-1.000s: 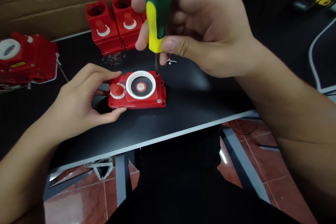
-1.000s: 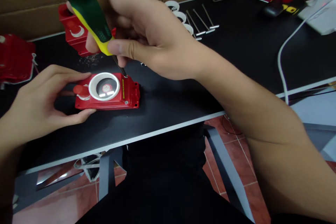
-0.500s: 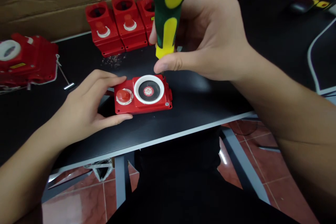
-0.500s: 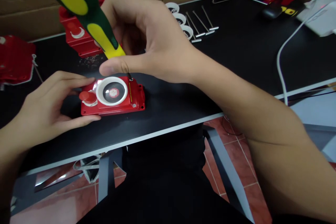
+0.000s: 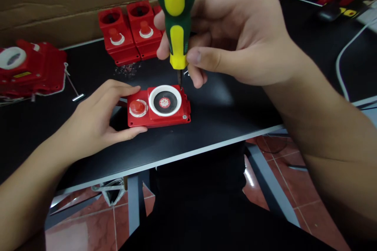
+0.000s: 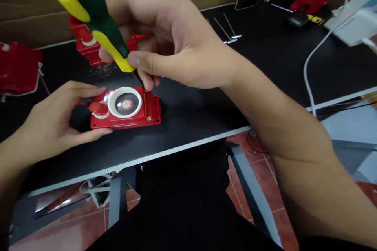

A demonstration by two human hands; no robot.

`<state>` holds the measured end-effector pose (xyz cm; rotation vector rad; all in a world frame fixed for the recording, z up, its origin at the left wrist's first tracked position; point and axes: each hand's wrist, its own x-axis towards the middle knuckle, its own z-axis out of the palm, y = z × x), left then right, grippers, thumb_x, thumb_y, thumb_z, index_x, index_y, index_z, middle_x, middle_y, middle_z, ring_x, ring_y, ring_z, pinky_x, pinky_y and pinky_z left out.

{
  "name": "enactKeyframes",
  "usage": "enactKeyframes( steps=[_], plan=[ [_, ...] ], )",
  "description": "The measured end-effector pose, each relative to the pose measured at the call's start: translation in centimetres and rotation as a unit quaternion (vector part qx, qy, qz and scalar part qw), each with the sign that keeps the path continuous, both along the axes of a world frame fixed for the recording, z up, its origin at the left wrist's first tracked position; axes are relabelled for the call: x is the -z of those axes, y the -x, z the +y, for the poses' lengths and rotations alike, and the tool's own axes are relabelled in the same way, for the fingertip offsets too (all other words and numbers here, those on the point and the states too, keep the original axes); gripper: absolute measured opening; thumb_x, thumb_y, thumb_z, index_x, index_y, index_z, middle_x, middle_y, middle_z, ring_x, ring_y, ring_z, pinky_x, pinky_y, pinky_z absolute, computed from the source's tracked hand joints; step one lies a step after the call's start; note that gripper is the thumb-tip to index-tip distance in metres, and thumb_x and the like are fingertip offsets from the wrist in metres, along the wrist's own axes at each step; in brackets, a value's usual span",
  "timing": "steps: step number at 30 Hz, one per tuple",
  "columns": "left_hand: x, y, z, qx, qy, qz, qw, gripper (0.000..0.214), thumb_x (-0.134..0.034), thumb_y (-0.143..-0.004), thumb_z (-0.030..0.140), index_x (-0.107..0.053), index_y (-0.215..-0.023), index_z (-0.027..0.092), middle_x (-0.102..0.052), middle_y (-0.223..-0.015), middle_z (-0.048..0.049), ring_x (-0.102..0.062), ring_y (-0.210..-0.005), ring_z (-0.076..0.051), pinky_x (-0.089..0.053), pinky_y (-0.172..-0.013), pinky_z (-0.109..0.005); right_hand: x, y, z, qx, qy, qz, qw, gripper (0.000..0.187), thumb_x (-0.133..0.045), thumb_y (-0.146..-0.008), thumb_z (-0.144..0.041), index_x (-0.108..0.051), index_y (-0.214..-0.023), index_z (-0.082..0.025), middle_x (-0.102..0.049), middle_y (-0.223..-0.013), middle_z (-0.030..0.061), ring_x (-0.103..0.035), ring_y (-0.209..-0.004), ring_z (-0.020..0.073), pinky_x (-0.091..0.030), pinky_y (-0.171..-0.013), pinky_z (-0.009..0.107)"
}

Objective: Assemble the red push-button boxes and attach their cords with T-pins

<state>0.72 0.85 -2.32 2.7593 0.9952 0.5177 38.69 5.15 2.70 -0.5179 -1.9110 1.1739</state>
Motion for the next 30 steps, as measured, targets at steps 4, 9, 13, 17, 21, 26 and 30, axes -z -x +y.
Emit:
enactKeyframes(
  steps=[4,9,13,17,21,26,30],
  plan=[
    [0.1,0.1,0.1,0.003,0.002,-0.001,1.000,0.084,-0.068,-0.127,0.090,-0.067,-0.176,0.023,-0.081,-0.163,-0.0168,-0.086,-0.143,-0.037,-0.081,-0.119,-0.052,0.6,-0.1,0.6,0.013,0.000,-0.015,1.000,0.020,-0.095,-0.111,-0.028,-0.090,-0.128,-0.035,-0.092,-0.129,-0.0069,-0.089,-0.089,0.0152,-0.079,-0.072,0.026],
    [0.2,0.2,0.2,0.002,0.010,-0.004,1.000,0.085,-0.067,-0.127,0.091,-0.066,-0.178,0.023,-0.081,-0.163,-0.0169,-0.087,-0.142,-0.036,-0.082,-0.114,-0.049,0.8,0.1,0.7,0.034,-0.006,-0.008,0.999,0.016,-0.104,-0.104,-0.029,-0.091,-0.112,-0.034,-0.091,-0.118,-0.0051,-0.083,-0.077,0.0146,-0.075,-0.065,0.026],
    [0.5,0.2,0.1,0.002,0.015,-0.011,1.000,0.084,-0.068,-0.127,0.090,-0.064,-0.179,0.024,-0.081,-0.164,-0.0172,-0.088,-0.142,-0.036,-0.081,-0.117,-0.050,1.5,0.8,0.6,0.069,-0.014,-0.002,0.998,0.031,-0.118,-0.093,-0.039,-0.088,-0.100,-0.034,-0.090,-0.107,-0.0049,-0.078,-0.068,0.0147,-0.070,-0.055,0.027],
    [0.4,0.1,0.1,0.000,0.015,-0.013,1.000,0.085,-0.066,-0.127,0.092,-0.063,-0.178,0.025,-0.081,-0.163,-0.0165,-0.088,-0.141,-0.036,-0.081,-0.116,-0.050,2.2,1.5,0.8,0.077,-0.021,0.003,0.997,0.034,-0.121,-0.088,-0.043,-0.089,-0.098,-0.038,-0.093,-0.110,-0.0060,-0.075,-0.069,0.0143,-0.068,-0.055,0.023],
    [0.1,0.0,0.1,-0.006,0.031,-0.005,0.999,0.086,-0.067,-0.126,0.093,-0.065,-0.176,0.024,-0.081,-0.163,-0.0167,-0.088,-0.142,-0.036,-0.081,-0.118,-0.051,1.8,1.0,0.9,0.050,-0.009,0.009,0.999,0.027,-0.115,-0.093,-0.038,-0.092,-0.106,-0.038,-0.094,-0.122,-0.0061,-0.083,-0.082,0.0148,-0.068,-0.059,0.021],
    [0.0,0.2,0.1,-0.009,0.037,-0.007,0.999,0.089,-0.067,-0.125,0.096,-0.065,-0.176,0.024,-0.081,-0.164,-0.0167,-0.088,-0.141,-0.037,-0.081,-0.117,-0.052,0.4,-0.7,0.4,0.002,0.008,-0.046,0.999,0.031,-0.098,-0.112,-0.027,-0.093,-0.141,-0.036,-0.096,-0.131,-0.0108,-0.087,-0.085,0.0114,-0.077,-0.074,0.023],
    [-0.1,0.2,0.0,-0.007,0.036,-0.008,0.999,0.087,-0.068,-0.125,0.094,-0.064,-0.176,0.023,-0.081,-0.163,-0.0162,-0.088,-0.140,-0.035,-0.082,-0.115,-0.050,0.5,-1.0,0.7,-0.023,0.007,-0.055,0.998,0.017,-0.102,-0.114,-0.031,-0.095,-0.128,-0.034,-0.098,-0.129,-0.0098,-0.093,-0.094,0.0147,-0.083,-0.086,0.026]
  ],
)
